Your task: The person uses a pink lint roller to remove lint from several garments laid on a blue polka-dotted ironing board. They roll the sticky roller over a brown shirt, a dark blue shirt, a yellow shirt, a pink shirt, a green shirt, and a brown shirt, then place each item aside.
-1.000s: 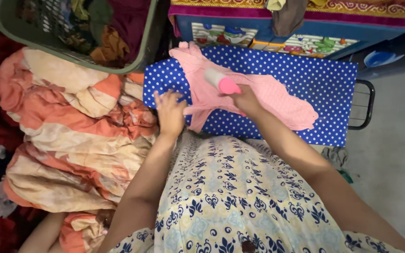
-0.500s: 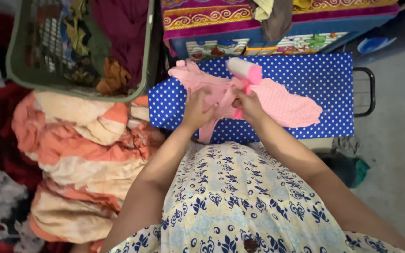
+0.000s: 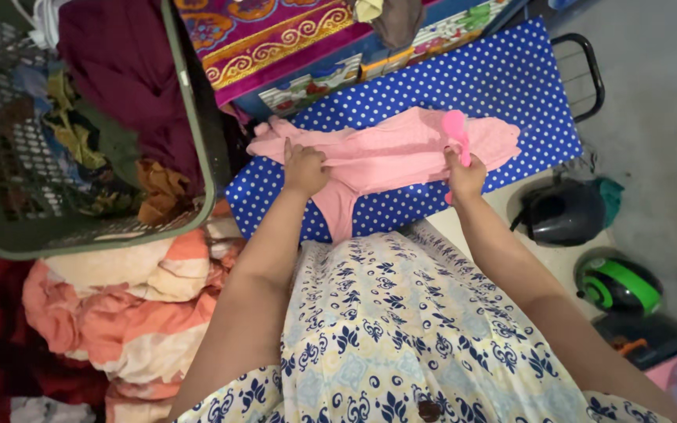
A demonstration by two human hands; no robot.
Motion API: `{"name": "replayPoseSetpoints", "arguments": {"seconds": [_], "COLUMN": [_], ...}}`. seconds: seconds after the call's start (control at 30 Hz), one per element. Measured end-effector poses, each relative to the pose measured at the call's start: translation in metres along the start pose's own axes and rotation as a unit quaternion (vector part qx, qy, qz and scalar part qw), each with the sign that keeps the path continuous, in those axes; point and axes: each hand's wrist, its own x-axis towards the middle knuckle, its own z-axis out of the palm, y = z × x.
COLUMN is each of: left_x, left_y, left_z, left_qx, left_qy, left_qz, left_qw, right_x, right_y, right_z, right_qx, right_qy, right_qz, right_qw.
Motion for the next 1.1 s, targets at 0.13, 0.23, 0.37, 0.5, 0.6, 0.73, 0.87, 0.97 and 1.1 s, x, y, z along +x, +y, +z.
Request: {"name": "replayPoseSetpoints", "arguments": {"seconds": [0.13, 0.23, 0.37, 0.5, 0.6, 0.73, 0.87, 0.97, 1.1], "left_x": [0.014, 0.010, -0.001, -0.020, -0.017, -0.016, -0.010, -0.011, -0.026], "left_y": [0.006, 0.008, 0.010, 0.010, 0.009, 0.007, 0.015, 0.026, 0.044], "left_z": [0.005, 0.002, -0.008, -0.013, -0.013, -0.007, 0.000, -0.004, -0.013], "left_qx": [-0.040, -0.093, -0.144, -0.140, -0.113, -0.050, 0.015, -0.005, -0.008], "left_qy": [-0.008, 0.043, 0.087, 0.117, 0.083, 0.045, 0.036, 0.047, 0.167], "left_qz": [-0.049, -0.063, -0.068, -0.073, -0.091, -0.099, -0.102, -0.123, -0.086], "left_qw": [0.998, 0.993, 0.983, 0.980, 0.986, 0.993, 0.994, 0.991, 0.982], "right_x": [-0.001, -0.014, -0.036, -0.056, -0.063, -0.014, 0.049, 0.084, 0.093], "right_y": [-0.007, -0.030, -0.072, -0.075, -0.058, -0.044, -0.040, -0.055, -0.091], "right_z": [-0.004, -0.013, -0.011, 0.068, 0.134, 0.132, 0.051, -0.021, -0.078], "right_qx": [0.019, -0.215, -0.344, -0.436, -0.537, -0.606, -0.640, -0.674, -0.767], "right_qy": [0.057, 0.158, -0.058, -0.285, -0.323, -0.326, -0.272, -0.230, -0.121], "right_qz": [-0.010, -0.245, -0.216, -0.347, -0.354, -0.232, -0.170, -0.126, -0.141], "right_qw": [0.998, 0.932, 0.912, 0.780, 0.694, 0.688, 0.698, 0.691, 0.614]}}
